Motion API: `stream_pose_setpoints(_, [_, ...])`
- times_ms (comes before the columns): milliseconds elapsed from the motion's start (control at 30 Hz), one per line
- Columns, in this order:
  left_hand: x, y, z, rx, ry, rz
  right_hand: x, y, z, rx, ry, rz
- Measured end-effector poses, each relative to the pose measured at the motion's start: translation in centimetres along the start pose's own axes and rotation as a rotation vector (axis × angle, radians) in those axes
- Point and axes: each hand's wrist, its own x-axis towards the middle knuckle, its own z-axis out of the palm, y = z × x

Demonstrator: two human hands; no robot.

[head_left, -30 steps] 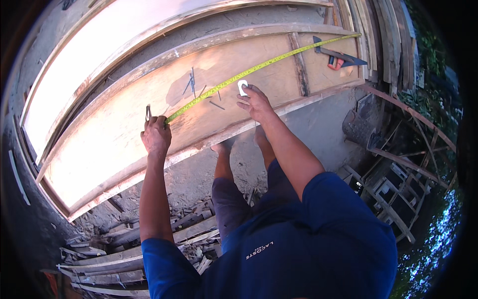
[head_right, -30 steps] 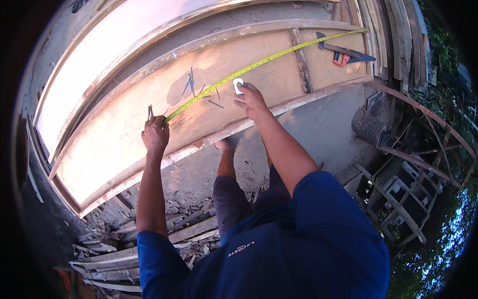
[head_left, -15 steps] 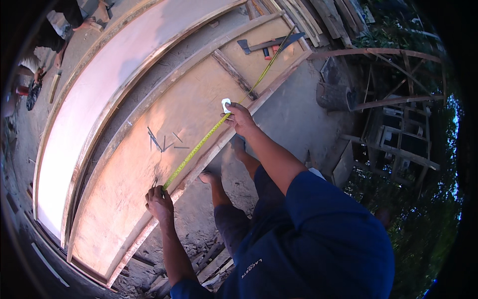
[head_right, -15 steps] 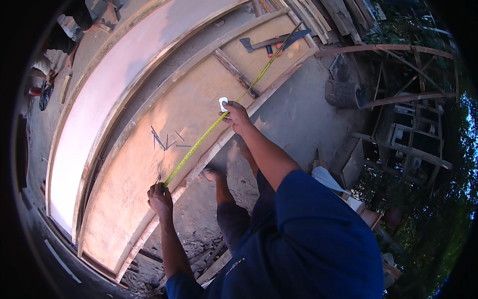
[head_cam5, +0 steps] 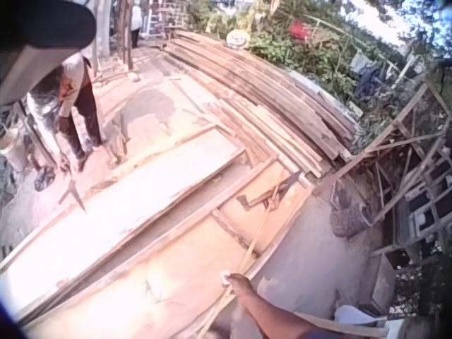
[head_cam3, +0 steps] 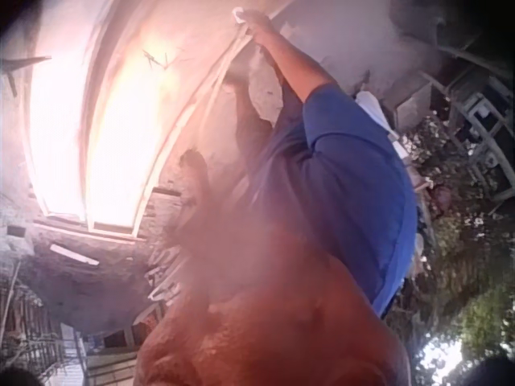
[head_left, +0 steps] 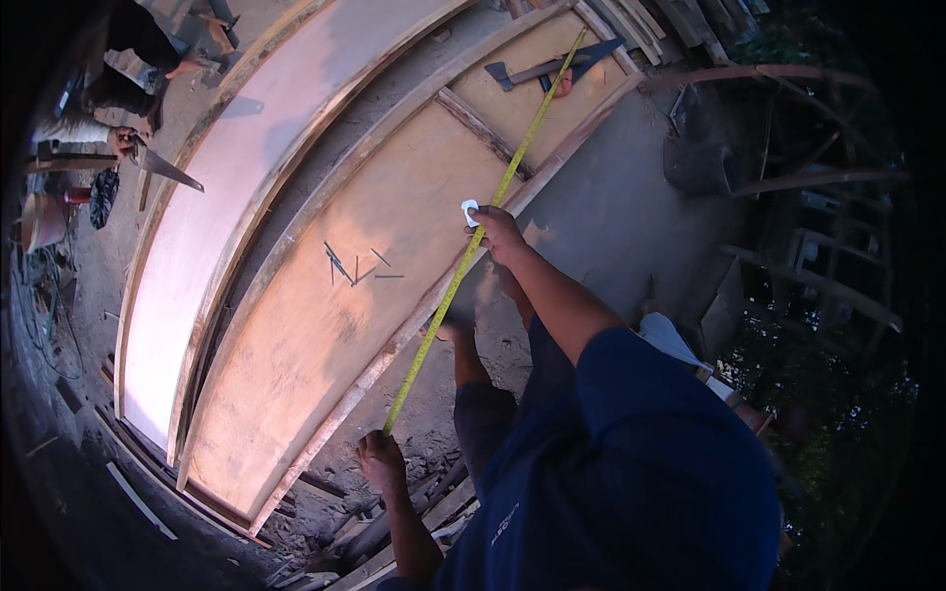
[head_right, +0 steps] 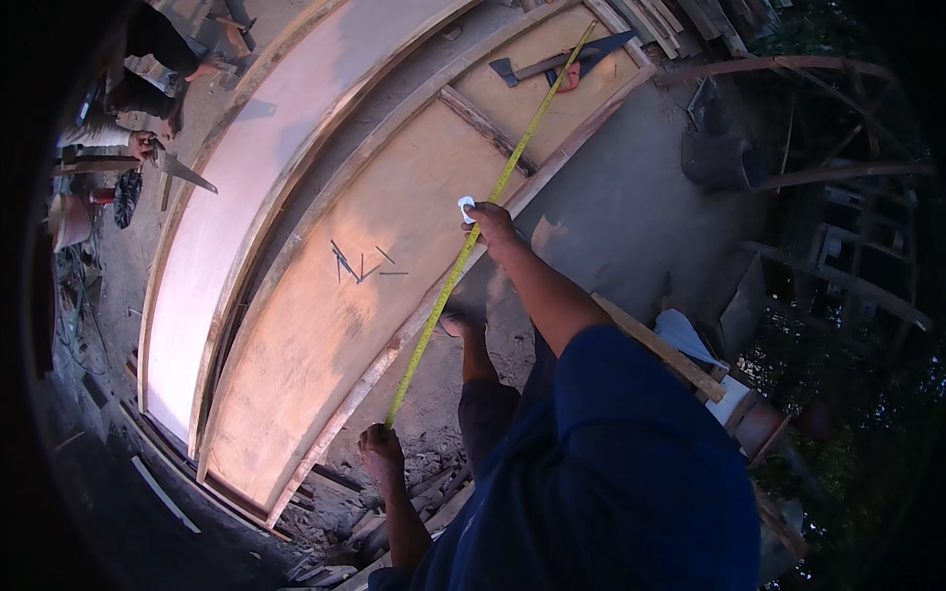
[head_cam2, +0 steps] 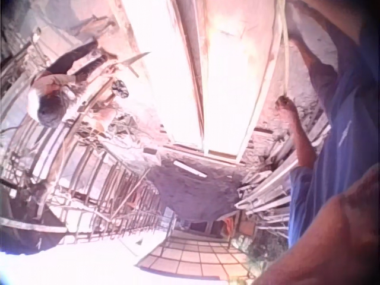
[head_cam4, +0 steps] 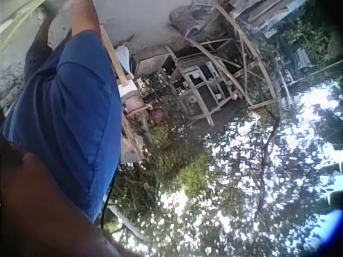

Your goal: The person measures wooden boards with a tape measure, marks them, and hammers nails into the wooden frame assembly at a construction site.

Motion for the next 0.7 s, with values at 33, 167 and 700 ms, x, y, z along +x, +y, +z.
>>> stream_pose_setpoints(33, [-0.4,-0.3,0.2,-0.03,-0.002,-0.03,0.0,-1.0,0.6,0.003,-0.006,-0.019])
stream_pose_setpoints(167, [-0.8,-1.4,2.1,-0.059,0.014,0.046,-0.9,-4.8,1.0,0.013,-0.001,-0.052])
stream_pose_setpoints(700, [1.6,7.4,0.7,-0.002,-0.026,0.149,1.3,-6.0,-11.4,0.14,0.333,-0.023])
